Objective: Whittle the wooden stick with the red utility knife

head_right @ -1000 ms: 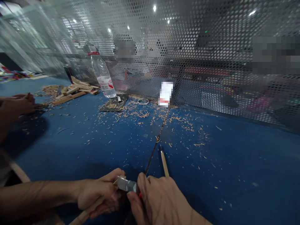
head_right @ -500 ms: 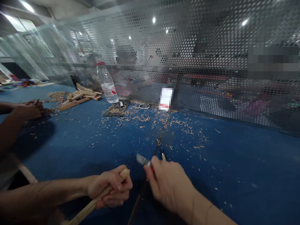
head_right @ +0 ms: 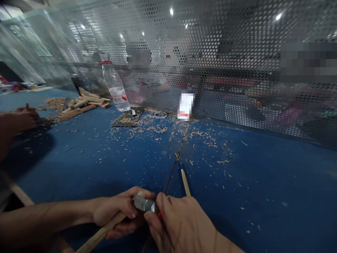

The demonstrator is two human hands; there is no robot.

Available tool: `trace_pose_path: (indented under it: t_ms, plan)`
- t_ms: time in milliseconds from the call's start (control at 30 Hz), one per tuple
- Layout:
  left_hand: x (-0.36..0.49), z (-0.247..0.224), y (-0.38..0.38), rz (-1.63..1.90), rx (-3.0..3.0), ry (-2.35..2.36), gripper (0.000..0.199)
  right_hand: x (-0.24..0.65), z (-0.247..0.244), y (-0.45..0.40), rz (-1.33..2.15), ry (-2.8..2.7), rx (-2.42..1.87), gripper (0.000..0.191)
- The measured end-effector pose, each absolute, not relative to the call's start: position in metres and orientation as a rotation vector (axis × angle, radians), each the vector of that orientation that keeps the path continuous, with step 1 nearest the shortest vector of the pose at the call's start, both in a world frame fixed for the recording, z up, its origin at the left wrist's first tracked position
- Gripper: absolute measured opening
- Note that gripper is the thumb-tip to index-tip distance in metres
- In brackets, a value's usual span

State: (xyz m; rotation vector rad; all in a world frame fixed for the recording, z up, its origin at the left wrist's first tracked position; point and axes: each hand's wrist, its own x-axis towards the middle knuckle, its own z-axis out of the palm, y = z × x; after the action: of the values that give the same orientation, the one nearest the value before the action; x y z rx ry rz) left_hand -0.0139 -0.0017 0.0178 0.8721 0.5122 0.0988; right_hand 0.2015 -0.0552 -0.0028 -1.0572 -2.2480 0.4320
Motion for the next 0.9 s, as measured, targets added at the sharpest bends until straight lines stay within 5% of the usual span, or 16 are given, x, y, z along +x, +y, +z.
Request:
trace_pose_path:
  t_ms: [167, 500, 733, 900]
  plan:
    - [-0.016, 0.017, -0.003, 0.072, 0.92, 0.553, 0.016, 0.197, -0.019, -0.059, 0.407, -2.187, -1.132, 0.023]
    - [-0.011, 0.01, -0.007, 0.16, 1.048, 0.677, 0.029, 0.2, 0.023, -0.05, 0.55, -2.316, -1.185, 0.027]
    - [-0.004, 0.017, -0.01, 0.288, 1.034, 0.716, 0.018, 0.196, 0.029, -0.049, 0.638, -2.315, -1.132, 0.026]
    - [-0.008, 0.012, -0.012, 0.308, 0.922, 0.64, 0.038, 0.198, 0.03, -0.048, 0.663, -2.295, -1.174, 0.021]
